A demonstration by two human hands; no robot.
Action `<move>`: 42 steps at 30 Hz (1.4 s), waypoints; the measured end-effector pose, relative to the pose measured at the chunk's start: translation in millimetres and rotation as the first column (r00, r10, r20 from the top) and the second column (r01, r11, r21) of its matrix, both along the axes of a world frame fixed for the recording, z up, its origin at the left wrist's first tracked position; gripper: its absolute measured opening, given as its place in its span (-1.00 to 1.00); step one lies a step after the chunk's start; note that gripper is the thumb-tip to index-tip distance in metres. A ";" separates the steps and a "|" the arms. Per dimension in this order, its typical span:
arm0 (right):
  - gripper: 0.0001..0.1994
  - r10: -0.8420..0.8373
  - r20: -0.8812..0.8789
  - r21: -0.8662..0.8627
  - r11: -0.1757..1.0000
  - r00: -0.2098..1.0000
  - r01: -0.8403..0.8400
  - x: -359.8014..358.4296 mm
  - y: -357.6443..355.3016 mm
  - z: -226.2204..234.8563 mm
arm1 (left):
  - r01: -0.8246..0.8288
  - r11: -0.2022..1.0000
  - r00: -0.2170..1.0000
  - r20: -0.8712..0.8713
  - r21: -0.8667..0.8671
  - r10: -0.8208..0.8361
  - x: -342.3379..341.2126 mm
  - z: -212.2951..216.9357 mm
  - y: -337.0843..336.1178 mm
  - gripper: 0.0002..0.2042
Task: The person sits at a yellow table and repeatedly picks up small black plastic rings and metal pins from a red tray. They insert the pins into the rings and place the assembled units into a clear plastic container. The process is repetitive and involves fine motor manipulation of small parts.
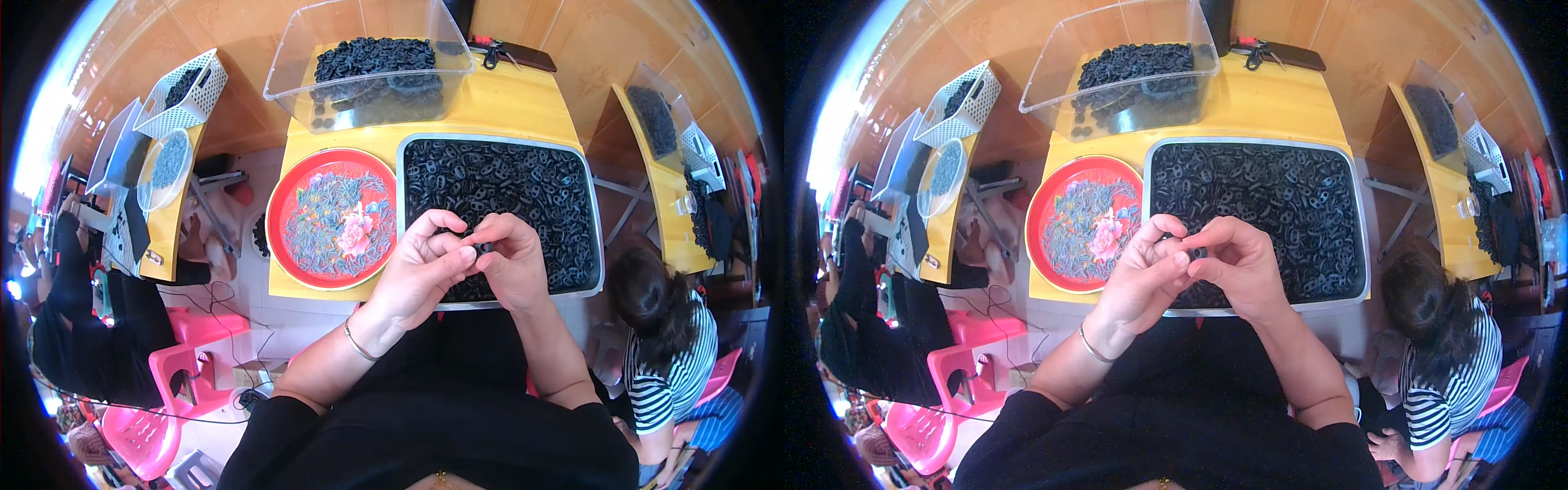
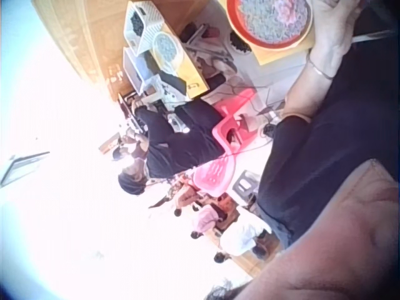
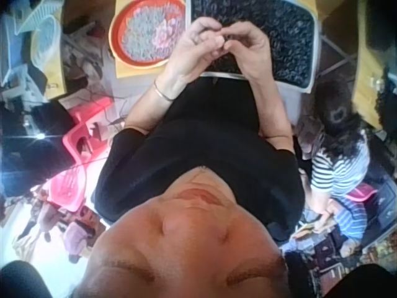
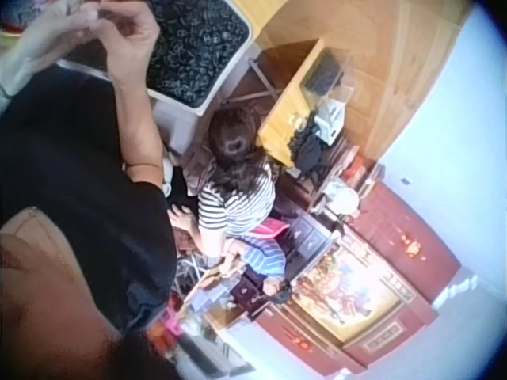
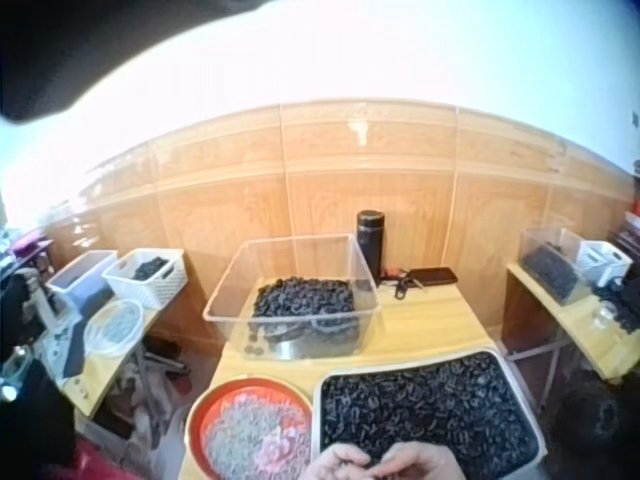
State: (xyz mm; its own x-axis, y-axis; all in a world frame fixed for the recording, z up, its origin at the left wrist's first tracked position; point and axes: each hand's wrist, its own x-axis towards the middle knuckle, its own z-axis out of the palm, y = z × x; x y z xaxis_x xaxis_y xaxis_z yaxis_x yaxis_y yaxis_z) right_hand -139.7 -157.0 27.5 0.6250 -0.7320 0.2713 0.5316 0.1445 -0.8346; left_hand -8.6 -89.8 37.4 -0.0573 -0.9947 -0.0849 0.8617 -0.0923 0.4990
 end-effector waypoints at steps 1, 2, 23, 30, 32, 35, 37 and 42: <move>-0.73 0.002 -0.006 -0.005 1.000 1.000 -0.002 -0.4 -0.4 -1.0 | -0.004 1.000 1.000 -0.004 -0.006 0.004 -0.6 -0.7 -0.3 -0.76; -0.73 0.003 -0.011 -0.012 1.000 1.000 -0.003 -0.9 -1.5 -1.9 | -0.008 1.000 1.000 -0.007 -0.013 0.008 -1.1 -1.3 -0.6 -0.77; -0.69 0.079 -0.084 0.116 0.991 0.993 -0.069 -1.7 -5.9 -1.8 | -0.191 0.980 0.966 0.168 -0.058 0.198 1.8 -4.1 -4.9 -0.85; -0.70 -0.015 -0.164 -0.074 0.997 0.986 0.003 -0.9 -10.7 -0.9 | -0.192 0.976 0.956 0.207 -0.101 0.209 11.0 -7.4 -7.7 -0.85; -0.69 -0.047 -0.170 -0.077 0.996 0.984 0.035 -0.2 -9.1 -0.2 | -0.199 0.975 0.952 0.217 -0.103 0.218 10.9 -7.8 -8.2 -0.85; -0.69 -0.085 -0.206 -0.117 0.991 0.975 0.062 -0.9 -9.2 1.4 | -0.205 0.974 0.948 0.230 -0.092 0.221 11.3 -7.1 -9.1 -0.86; -0.70 -0.118 -0.229 -0.152 0.985 0.966 0.084 -1.4 -9.5 3.2 | -0.200 0.976 0.947 0.237 -0.085 0.215 11.8 -6.6 -10.1 -0.86; -0.73 -0.198 -0.255 -0.272 0.954 0.947 0.126 -4.5 -10.4 2.0 | -0.165 0.983 0.952 0.247 -0.086 0.181 13.7 -8.0 -9.1 -0.88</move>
